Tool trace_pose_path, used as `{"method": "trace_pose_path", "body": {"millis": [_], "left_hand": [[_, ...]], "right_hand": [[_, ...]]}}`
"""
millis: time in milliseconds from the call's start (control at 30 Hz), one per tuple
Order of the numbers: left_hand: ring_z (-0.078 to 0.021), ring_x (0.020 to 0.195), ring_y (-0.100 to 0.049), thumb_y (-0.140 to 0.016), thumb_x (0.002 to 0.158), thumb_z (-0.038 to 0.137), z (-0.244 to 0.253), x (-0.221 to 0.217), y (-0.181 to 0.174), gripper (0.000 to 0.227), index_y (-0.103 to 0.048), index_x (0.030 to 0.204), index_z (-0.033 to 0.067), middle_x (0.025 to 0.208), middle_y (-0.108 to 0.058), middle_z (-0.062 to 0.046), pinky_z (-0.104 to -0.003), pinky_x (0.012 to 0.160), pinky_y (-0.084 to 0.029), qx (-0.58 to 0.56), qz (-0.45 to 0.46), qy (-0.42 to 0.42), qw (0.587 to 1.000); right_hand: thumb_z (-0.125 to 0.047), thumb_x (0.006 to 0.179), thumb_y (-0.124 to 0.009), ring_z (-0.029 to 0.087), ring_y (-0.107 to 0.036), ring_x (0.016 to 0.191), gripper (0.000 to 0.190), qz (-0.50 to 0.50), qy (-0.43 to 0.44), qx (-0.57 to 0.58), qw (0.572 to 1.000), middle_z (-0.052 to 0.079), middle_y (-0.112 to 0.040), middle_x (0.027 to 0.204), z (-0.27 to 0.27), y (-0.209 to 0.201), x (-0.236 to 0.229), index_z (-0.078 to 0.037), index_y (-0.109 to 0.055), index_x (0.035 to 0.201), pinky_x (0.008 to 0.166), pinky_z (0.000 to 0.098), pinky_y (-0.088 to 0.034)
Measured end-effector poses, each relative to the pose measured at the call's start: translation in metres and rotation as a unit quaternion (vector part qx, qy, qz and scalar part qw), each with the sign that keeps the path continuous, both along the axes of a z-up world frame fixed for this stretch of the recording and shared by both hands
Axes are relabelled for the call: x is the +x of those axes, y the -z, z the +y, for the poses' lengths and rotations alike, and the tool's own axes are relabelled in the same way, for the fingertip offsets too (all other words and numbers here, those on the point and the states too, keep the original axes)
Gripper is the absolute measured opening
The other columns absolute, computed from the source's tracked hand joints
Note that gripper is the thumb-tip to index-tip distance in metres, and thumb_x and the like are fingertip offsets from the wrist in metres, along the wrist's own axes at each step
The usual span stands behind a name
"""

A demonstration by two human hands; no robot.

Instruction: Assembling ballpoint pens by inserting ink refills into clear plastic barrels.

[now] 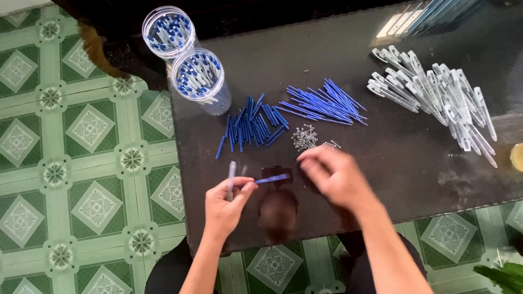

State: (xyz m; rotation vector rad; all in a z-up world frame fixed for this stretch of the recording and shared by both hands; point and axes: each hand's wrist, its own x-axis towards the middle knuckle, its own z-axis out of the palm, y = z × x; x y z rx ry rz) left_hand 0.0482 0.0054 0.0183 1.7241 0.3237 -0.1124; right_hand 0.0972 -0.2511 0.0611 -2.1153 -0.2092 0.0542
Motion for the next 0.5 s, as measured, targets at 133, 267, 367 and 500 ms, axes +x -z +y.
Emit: {"method": "trace_pose_path", "body": {"millis": [133, 267, 367, 500], "left_hand": [[-0.0010, 0.055, -0.049, -0.079, 0.085, 0.008, 0.004, 0.005, -0.017, 0.012, -0.084, 0.095, 0.0057, 0.074, -0.081, -0.008, -0.020, 0.055, -0.044, -0.037, 0.009, -0.031, 0.999], [-0.0040, 0.058, -0.059, -0.076, 0.086, 0.004, 0.004, 0.004, -0.015, 0.013, -0.083, 0.096, 0.0024, 0.080, -0.082, -0.012, -0.023, 0.061, -0.052, -0.058, 0.012, -0.041, 0.997], [-0.0038, 0.058, -0.059, -0.075, 0.085, 0.002, 0.004, 0.005, -0.011, 0.012, -0.082, 0.095, 0.0011, 0.081, -0.081, -0.012, -0.022, 0.061, -0.051, -0.063, 0.005, -0.042, 0.997], [0.0001, 0.054, -0.053, -0.075, 0.084, 0.000, 0.005, 0.003, -0.011, 0.012, -0.083, 0.093, 0.0021, 0.081, -0.082, -0.011, -0.018, 0.057, -0.048, -0.059, 0.003, -0.044, 0.997]], "right_hand": [[-0.010, 0.097, -0.068, 0.023, -0.071, 0.086, 0.015, -0.079, 0.080, -0.127, 0.986, 0.001, -0.073, 0.091, -0.053, 0.017, 0.011, -0.018, -0.077, 0.105, 0.081, 0.0341, -0.056], [-0.015, 0.090, -0.075, 0.017, -0.067, 0.073, 0.014, 0.027, 0.125, -0.145, 0.981, 0.001, -0.071, 0.083, -0.068, 0.026, 0.008, -0.017, -0.079, 0.103, 0.071, 0.0308, -0.056], [-0.018, 0.088, -0.076, 0.015, -0.066, 0.071, 0.011, 0.071, 0.154, -0.157, 0.973, 0.000, -0.070, 0.082, -0.062, 0.031, 0.012, -0.018, -0.079, 0.099, 0.072, 0.0315, -0.056], [-0.022, 0.086, -0.076, 0.013, -0.067, 0.071, 0.004, 0.096, 0.203, -0.196, 0.955, -0.005, -0.067, 0.079, -0.057, 0.043, 0.015, -0.022, -0.076, 0.090, 0.075, 0.0319, -0.057]]}}
